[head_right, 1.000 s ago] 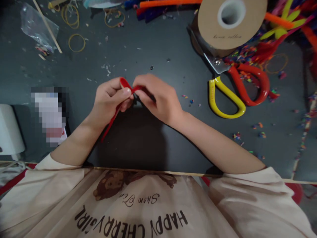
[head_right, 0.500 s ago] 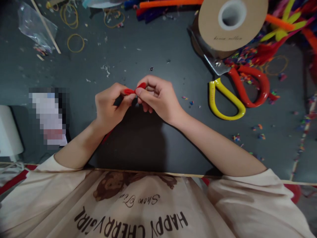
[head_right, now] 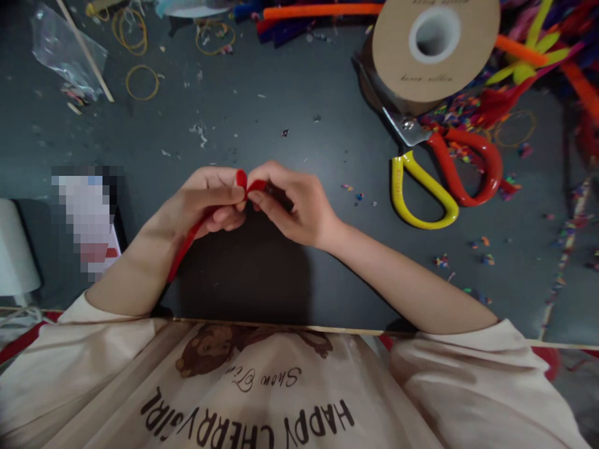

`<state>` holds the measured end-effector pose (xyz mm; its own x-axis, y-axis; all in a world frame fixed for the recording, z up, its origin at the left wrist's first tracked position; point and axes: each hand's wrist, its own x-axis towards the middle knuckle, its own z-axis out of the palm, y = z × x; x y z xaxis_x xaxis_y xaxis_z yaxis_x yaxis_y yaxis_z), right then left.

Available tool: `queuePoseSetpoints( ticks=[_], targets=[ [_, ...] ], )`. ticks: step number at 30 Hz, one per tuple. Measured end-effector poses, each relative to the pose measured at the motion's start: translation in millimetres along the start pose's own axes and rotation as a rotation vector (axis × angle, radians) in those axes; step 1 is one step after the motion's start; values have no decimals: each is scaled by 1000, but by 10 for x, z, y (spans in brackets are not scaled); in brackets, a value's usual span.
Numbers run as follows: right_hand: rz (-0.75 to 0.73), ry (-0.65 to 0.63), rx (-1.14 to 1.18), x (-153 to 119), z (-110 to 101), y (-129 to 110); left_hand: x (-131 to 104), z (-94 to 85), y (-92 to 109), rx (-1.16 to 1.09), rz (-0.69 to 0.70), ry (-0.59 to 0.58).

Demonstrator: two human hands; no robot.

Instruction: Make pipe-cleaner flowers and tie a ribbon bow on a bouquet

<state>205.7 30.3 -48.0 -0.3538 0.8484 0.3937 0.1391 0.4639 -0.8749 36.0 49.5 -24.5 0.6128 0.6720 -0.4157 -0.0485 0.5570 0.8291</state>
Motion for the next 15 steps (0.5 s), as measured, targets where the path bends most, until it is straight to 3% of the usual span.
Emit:
queuePoseSetpoints(
  ticks=[2, 5, 7, 9, 11, 13, 15],
  targets=[
    [-198, 57, -210, -25, 1, -2, -1, -12, 21, -164, -159, -127],
    [-575, 137, -466, -38, -20, 31, -2, 5, 13, -287, -285, -254],
    [-651, 134, -508, -23, -47, 56, 2, 41, -11, -304, -274, -277],
    [-523, 128, -483, 7, -68, 74, 11, 82, -44, -278, -138, -149],
    [-234, 143, -358, 44, -77, 87, 22, 112, -82, -144, 117, 116],
    [51, 135, -145, 77, -76, 98, 28, 121, -123, 148, 307, 318],
    [239, 90, 60, 102, -71, 104, 24, 111, -162, 447, 442, 469]
  ],
)
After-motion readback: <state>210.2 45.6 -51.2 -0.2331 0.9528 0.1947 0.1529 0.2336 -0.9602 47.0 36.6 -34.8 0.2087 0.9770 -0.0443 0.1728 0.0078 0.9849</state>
